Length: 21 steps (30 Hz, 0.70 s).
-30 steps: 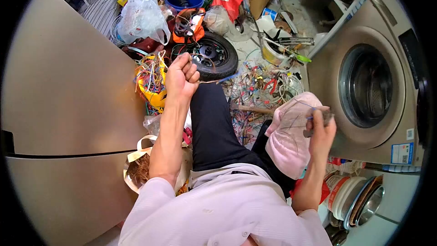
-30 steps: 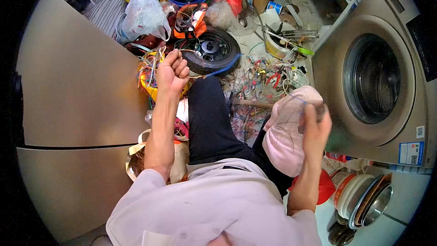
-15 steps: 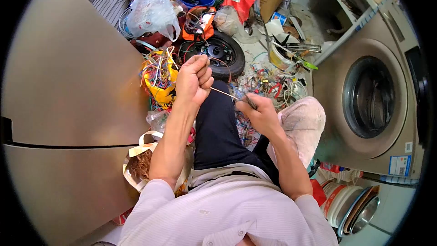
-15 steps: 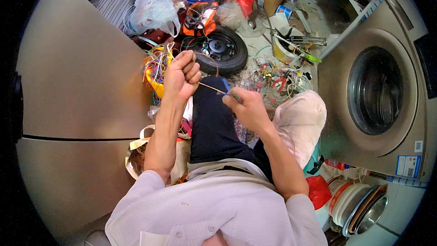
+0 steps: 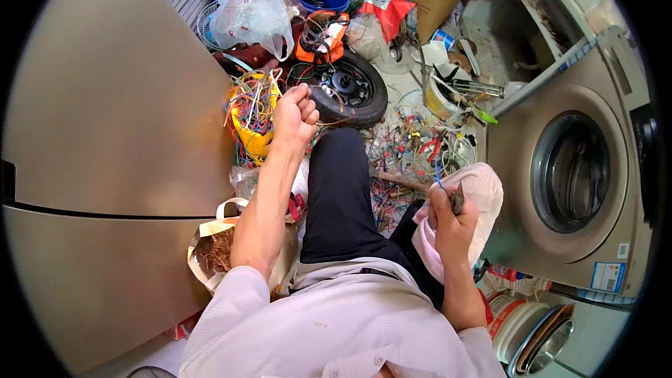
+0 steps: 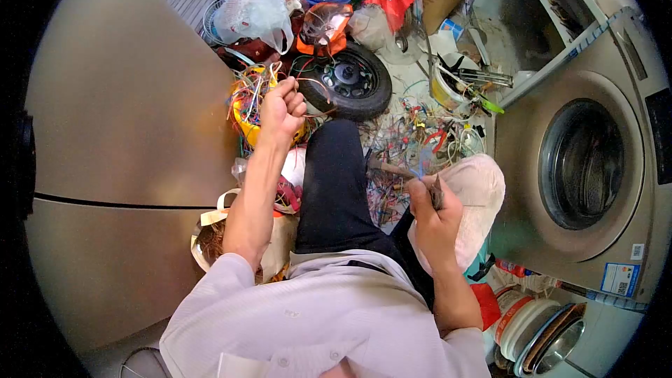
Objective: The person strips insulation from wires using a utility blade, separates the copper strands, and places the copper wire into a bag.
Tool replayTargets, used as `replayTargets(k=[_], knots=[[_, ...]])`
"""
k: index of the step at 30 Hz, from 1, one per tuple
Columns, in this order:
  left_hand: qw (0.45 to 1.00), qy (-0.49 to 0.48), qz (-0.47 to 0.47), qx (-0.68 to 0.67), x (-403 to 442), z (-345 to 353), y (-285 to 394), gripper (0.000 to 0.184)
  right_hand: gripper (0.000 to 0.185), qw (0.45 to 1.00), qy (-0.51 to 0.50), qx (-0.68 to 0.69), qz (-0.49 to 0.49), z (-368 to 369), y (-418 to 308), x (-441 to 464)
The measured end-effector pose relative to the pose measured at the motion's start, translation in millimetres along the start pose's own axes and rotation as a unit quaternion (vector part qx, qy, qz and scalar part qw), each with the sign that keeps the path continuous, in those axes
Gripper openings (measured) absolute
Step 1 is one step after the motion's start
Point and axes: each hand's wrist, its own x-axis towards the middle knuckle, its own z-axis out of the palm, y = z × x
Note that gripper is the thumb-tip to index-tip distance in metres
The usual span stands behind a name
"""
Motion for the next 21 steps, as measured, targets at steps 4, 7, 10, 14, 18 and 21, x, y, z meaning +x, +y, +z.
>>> replayTargets(k=[4, 7, 10, 14, 18, 21], knots=[[0.999, 0.016, -0.017, -0.024, -17, -13, 2, 0.018, 0.017, 0.999, -0.006, 0.030, 0.032, 22, -4, 16], [0.992, 0.085, -0.017, -0.092, -42, -30, 1, 0.018, 0.017, 0.998, -0.045, 0.023, -0.028, 57, -24, 42], [0.995, 0.060, -0.017, -0.081, -99, -51, -1, 0.018, 0.016, 0.990, -0.104, 0.038, -0.085, 117, -65, 69], [0.995, 0.096, 0.000, -0.014, -169, -72, 17, 0.012, 0.023, 0.968, -0.195, 0.040, -0.151, 214, -81, 112], [0.973, 0.164, 0.144, 0.074, -233, -92, 76, 0.012, 0.038, 0.922, -0.215, -0.145, -0.288, 280, -28, 166], [0.936, 0.237, 0.239, 0.099, -275, -108, 117, 0.013, 0.038, 0.918, -0.251, -0.096, -0.292, 271, -16, 166]])
